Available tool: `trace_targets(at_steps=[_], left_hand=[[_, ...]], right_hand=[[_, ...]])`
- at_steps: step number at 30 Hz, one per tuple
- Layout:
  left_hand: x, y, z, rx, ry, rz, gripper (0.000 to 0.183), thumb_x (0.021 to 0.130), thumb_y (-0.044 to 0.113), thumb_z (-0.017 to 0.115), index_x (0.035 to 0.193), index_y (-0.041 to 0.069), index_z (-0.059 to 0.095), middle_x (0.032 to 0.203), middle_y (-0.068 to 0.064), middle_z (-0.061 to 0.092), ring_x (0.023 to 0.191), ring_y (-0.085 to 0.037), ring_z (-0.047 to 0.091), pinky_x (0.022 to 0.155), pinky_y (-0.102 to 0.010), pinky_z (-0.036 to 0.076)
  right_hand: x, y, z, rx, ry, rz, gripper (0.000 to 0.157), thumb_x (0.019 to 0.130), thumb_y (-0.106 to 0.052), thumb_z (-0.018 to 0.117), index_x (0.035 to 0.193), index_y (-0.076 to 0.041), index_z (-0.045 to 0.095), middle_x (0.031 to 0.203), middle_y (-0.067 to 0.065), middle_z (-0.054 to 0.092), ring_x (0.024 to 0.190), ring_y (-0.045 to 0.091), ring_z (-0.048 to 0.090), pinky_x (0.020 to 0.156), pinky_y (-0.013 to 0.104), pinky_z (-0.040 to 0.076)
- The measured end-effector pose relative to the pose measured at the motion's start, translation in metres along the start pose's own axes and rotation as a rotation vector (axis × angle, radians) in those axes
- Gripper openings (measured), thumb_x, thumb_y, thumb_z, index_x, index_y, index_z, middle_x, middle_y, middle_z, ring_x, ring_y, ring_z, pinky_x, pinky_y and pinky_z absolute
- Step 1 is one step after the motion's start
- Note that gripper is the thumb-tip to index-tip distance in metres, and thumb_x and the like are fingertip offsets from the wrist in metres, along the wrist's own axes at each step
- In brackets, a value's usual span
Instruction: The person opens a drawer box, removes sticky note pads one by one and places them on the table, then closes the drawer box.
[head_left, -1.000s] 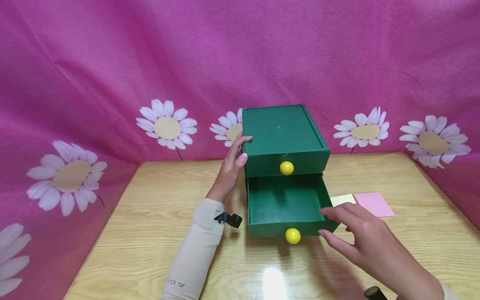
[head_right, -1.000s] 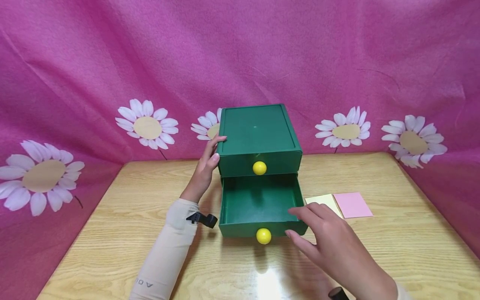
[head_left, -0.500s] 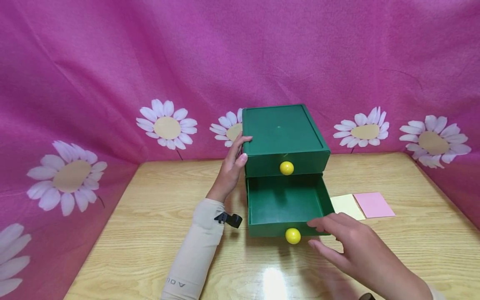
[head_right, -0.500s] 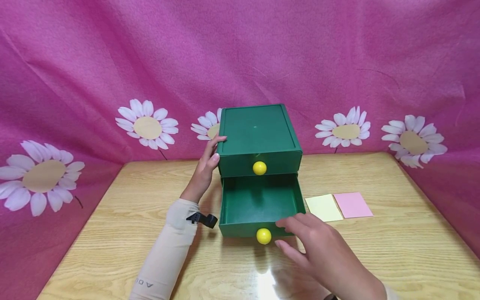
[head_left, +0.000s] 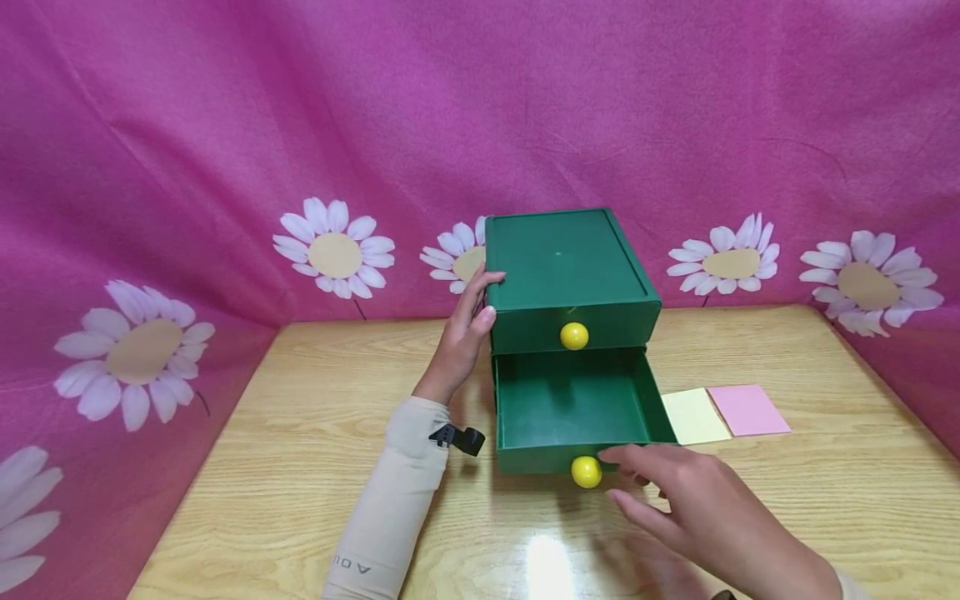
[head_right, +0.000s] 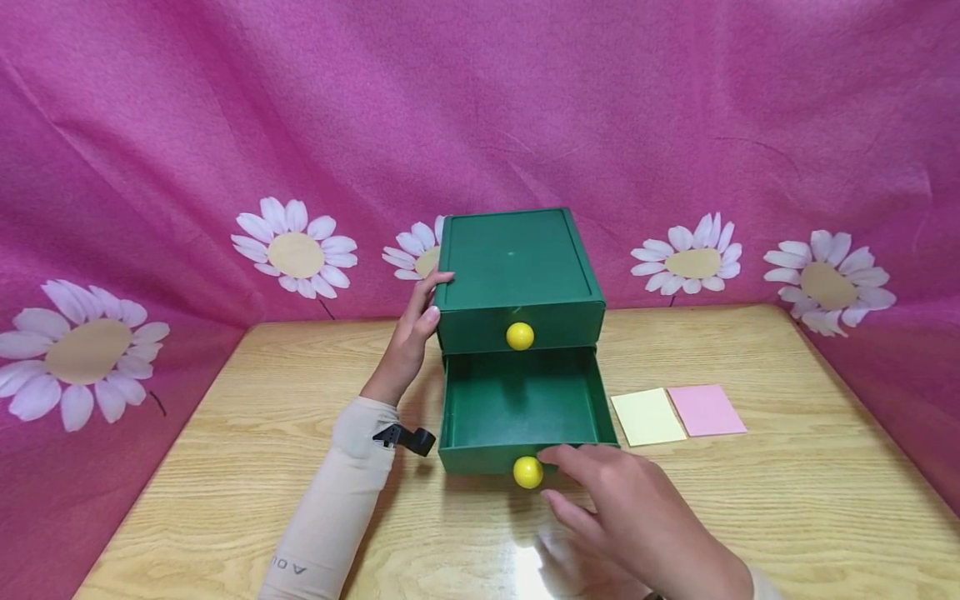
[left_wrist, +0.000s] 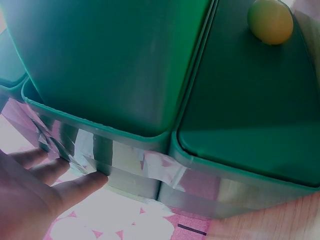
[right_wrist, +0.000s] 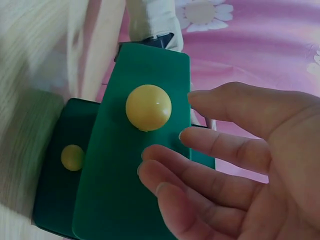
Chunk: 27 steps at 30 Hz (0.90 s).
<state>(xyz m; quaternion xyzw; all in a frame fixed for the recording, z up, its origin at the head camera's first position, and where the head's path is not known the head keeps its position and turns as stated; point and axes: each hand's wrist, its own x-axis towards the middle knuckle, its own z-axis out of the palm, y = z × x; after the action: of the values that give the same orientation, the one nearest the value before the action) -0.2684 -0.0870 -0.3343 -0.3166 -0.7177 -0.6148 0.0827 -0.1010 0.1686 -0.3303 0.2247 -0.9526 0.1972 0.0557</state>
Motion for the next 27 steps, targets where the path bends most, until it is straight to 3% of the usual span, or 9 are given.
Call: trace_targets(at_steps=[9, 15, 23, 27], left_hand=[[0.000, -0.001, 0.000, 0.000, 0.004, 0.008, 0.051, 0.096, 0.022, 0.038, 0.145, 0.008, 0.034, 0.161, -0.012, 0.011, 0.145, -0.020, 0.019, 0.117, -0.037, 0.019], [0.000, 0.000, 0.000, 0.000, 0.002, 0.007, 0.052, 0.096, 0.022, 0.038, 0.145, 0.007, 0.034, 0.160, -0.013, 0.011, 0.145, -0.021, 0.018, 0.117, -0.037, 0.019], [0.001, -0.006, 0.000, 0.000, 0.003, 0.000, 0.051, 0.097, 0.026, 0.039, 0.146, 0.012, 0.034, 0.161, -0.008, 0.011, 0.145, -0.018, 0.019, 0.116, -0.035, 0.019], [0.000, -0.001, 0.000, -0.004, -0.001, -0.001, 0.052, 0.096, 0.022, 0.038, 0.146, 0.008, 0.033, 0.161, -0.012, 0.010, 0.145, -0.020, 0.018, 0.116, -0.035, 0.019]], right_hand=[[0.002, 0.002, 0.004, 0.000, -0.015, -0.035, 0.035, 0.084, -0.040, 0.072, 0.118, -0.030, 0.065, 0.090, -0.022, 0.062, 0.074, -0.006, 0.052, 0.070, 0.026, 0.055], [0.005, 0.003, 0.006, 0.051, -0.097, 0.012, 0.039, 0.084, -0.051, 0.067, 0.119, -0.033, 0.065, 0.101, -0.016, 0.068, 0.079, -0.003, 0.058, 0.074, 0.033, 0.057], [0.008, 0.003, 0.010, 0.111, -0.179, 0.014, 0.038, 0.086, -0.048, 0.066, 0.122, -0.036, 0.064, 0.103, -0.025, 0.065, 0.082, -0.004, 0.058, 0.078, 0.034, 0.057], [0.008, 0.003, 0.012, 0.125, -0.181, -0.018, 0.040, 0.088, -0.051, 0.061, 0.124, -0.033, 0.063, 0.102, -0.027, 0.063, 0.081, -0.005, 0.056, 0.079, 0.032, 0.056]])
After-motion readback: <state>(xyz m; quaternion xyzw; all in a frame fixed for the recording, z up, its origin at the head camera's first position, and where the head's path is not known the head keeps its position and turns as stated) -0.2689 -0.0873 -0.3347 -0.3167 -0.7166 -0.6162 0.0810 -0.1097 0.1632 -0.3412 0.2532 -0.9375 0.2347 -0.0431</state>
